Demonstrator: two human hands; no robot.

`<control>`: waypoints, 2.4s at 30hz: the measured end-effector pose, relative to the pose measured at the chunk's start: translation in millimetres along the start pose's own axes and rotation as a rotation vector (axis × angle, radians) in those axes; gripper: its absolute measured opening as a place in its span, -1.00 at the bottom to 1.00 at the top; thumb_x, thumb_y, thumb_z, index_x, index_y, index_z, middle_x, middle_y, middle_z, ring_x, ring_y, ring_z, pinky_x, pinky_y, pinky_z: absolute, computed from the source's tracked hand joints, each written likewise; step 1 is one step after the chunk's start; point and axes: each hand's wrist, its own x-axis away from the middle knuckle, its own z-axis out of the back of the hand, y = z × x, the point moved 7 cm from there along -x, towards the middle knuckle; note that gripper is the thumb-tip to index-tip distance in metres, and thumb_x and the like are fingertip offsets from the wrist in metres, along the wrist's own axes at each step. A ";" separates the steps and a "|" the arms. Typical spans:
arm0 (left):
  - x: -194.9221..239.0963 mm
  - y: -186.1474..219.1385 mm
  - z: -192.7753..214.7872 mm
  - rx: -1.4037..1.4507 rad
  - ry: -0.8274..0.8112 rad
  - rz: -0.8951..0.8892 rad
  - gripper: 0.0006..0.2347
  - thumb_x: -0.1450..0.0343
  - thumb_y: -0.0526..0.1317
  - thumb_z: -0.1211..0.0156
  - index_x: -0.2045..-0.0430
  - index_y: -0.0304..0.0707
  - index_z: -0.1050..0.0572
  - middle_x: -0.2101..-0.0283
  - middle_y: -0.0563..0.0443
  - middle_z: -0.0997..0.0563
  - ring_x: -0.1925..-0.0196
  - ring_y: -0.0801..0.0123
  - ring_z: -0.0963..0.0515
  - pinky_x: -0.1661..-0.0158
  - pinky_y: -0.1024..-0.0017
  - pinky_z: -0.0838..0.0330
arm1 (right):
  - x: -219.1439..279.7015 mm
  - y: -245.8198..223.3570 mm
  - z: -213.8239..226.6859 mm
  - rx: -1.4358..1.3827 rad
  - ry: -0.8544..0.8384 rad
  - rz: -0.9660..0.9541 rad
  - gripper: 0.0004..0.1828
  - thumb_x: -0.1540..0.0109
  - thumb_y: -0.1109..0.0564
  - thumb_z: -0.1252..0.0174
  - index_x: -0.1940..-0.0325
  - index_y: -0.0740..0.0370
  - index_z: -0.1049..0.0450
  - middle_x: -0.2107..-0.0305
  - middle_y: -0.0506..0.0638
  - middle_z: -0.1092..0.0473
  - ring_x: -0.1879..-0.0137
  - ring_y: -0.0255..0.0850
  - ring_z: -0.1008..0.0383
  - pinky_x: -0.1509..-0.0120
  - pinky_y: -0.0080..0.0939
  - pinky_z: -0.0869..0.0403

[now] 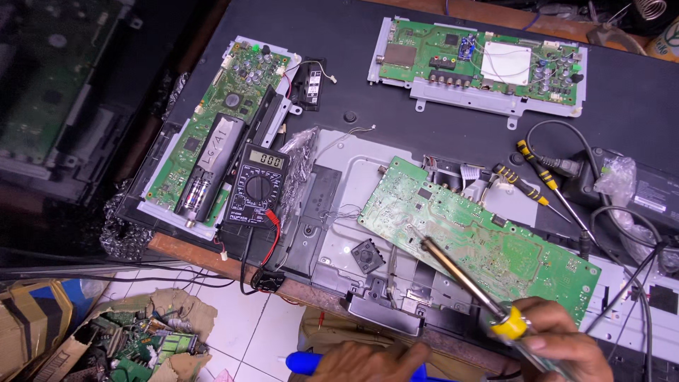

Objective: The person uses a soldering iron and a desoldering pump to work on a green circuit board. They repeatedly apply heat to solder joints and use the pump to remove molten solder. The person also uses a multimeter to test the circuit board.

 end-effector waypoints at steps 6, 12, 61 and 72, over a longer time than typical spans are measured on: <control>10.4 17.3 27.6 0.182 -0.182 -0.005 -0.64 -0.52 -0.08 0.18 -0.21 -0.05 -0.05 0.10 -0.43 -0.46 0.09 -0.45 -0.48 0.04 -0.25 -0.28 | -12.4 0.7 -12.9 0.007 0.409 0.021 -0.70 -0.30 -0.07 -0.14 0.05 0.19 -0.48 0.24 0.11 -0.49 0.00 -0.03 -0.56 -0.11 -0.16 -0.66; -11.5 41.2 18.2 0.145 -0.070 -0.161 -0.65 -0.57 -0.07 0.27 -0.19 -0.24 -0.13 0.03 -0.42 -0.51 0.16 -0.48 -0.56 0.19 -0.40 -0.37 | -35.7 -16.9 -51.0 0.104 0.130 0.003 -0.67 -0.37 -0.15 -0.12 0.01 0.11 -0.51 0.18 0.09 -0.51 -0.01 -0.05 -0.59 -0.17 -0.12 -0.60; -74.8 -70.6 253.4 0.900 1.580 -0.999 -0.53 -0.44 -0.02 -0.19 -0.08 -0.38 -0.26 0.47 0.05 -0.45 0.72 0.62 -0.40 0.62 0.64 -0.38 | -119.0 44.3 -10.4 0.584 0.231 -0.125 -0.85 -0.15 0.12 -0.33 0.25 0.22 -0.66 0.49 0.03 -0.57 0.22 0.00 -0.59 0.03 -0.07 -0.55; -67.5 -64.4 247.4 0.938 1.537 -0.898 -0.48 -0.44 0.23 -0.16 -0.05 -0.17 -0.25 0.44 0.09 -0.34 0.65 0.56 -0.28 0.57 0.60 -0.19 | -121.4 40.3 -20.2 0.694 0.141 -0.175 -0.81 -0.19 0.12 -0.25 0.16 0.23 -0.62 0.31 0.03 -0.57 0.09 -0.14 -0.56 -0.05 -0.23 -0.52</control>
